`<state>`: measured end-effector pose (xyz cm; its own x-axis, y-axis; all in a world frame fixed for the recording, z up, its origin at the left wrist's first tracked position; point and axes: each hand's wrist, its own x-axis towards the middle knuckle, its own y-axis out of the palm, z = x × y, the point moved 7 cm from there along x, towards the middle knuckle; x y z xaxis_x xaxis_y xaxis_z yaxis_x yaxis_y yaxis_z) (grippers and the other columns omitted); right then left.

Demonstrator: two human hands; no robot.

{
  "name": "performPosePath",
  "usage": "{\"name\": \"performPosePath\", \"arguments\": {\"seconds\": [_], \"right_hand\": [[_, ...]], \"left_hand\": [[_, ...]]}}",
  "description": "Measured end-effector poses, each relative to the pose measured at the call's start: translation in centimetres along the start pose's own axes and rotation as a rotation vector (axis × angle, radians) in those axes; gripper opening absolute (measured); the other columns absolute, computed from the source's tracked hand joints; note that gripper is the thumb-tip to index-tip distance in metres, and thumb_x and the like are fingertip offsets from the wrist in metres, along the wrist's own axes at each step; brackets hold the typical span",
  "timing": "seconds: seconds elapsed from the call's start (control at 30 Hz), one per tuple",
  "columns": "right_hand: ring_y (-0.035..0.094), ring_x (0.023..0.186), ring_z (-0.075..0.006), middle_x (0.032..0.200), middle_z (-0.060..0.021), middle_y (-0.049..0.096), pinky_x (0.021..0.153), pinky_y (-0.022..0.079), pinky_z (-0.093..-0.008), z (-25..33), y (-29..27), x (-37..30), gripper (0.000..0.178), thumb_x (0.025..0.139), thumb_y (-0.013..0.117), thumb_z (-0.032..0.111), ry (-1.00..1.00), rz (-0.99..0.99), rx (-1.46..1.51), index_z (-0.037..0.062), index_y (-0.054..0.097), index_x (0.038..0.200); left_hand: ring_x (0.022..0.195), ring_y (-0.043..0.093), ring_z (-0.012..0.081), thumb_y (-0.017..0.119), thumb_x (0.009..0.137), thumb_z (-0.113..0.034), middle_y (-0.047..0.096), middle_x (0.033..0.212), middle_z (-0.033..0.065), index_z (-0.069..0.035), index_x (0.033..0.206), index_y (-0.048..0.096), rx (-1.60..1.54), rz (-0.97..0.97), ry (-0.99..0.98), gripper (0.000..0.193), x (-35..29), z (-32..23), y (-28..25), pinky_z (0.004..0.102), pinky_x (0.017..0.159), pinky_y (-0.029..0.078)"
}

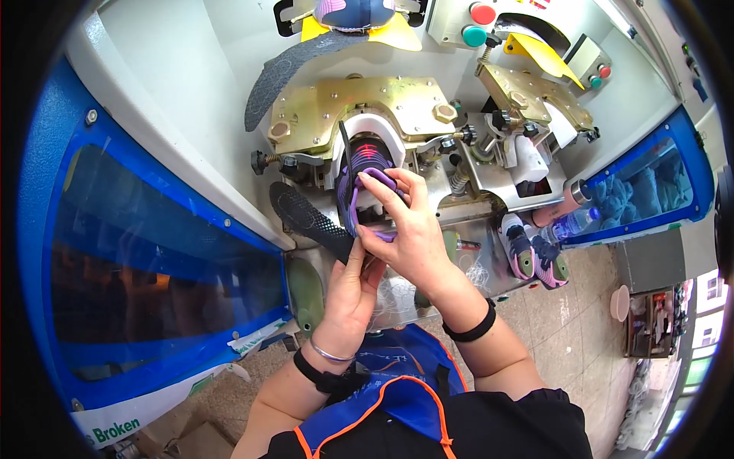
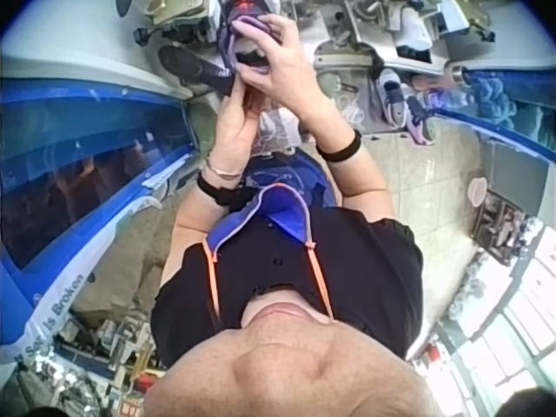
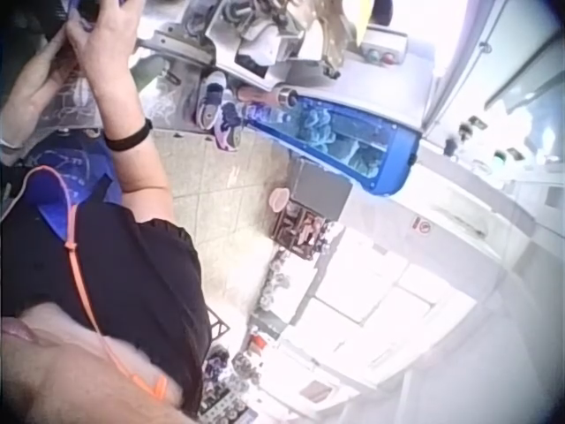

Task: The recorder uses industrial machinery to shape and trim various footwear components in a shoe factory.

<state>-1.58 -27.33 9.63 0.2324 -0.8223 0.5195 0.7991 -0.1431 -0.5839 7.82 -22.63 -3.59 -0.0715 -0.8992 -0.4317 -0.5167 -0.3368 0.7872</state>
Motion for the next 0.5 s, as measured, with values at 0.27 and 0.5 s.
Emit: {"name": "performPosePath", "arguments": {"seconds": [0.27,0.5], "right_hand": [[0.053,0.110,-0.0369,0.129,-0.0180,0.043,0.092,0.049,-0.0421,-0.3,-0.2,0.2,0.067,0.070,0.077,0.013,-0.027,-0.008,0.020,0.0173,0.054,0.132],[0.052,0.113,-0.0365,0.128,-0.0171,0.043,0.094,0.048,-0.0418,-1.0,0.2,-0.4,0.068,0.068,0.077,0.012,-0.001,0.004,0.070,0.0183,0.055,0.132]], "left_hand": [[0.095,0.063,0.0132,0.066,0.092,-0.026,0.065,0.104,0.0022,-0.008,0.114,0.061,-0.018,0.005,0.051,0.028,0.1,0.1,0.6,0.0286,0.086,0.052],[0.097,0.064,0.0154,0.067,0.091,-0.026,0.065,0.107,0.0044,-0.005,0.117,0.058,-0.037,-0.056,0.081,0.034,0.1,0.7,-0.2,0.0294,0.087,0.054]]}}
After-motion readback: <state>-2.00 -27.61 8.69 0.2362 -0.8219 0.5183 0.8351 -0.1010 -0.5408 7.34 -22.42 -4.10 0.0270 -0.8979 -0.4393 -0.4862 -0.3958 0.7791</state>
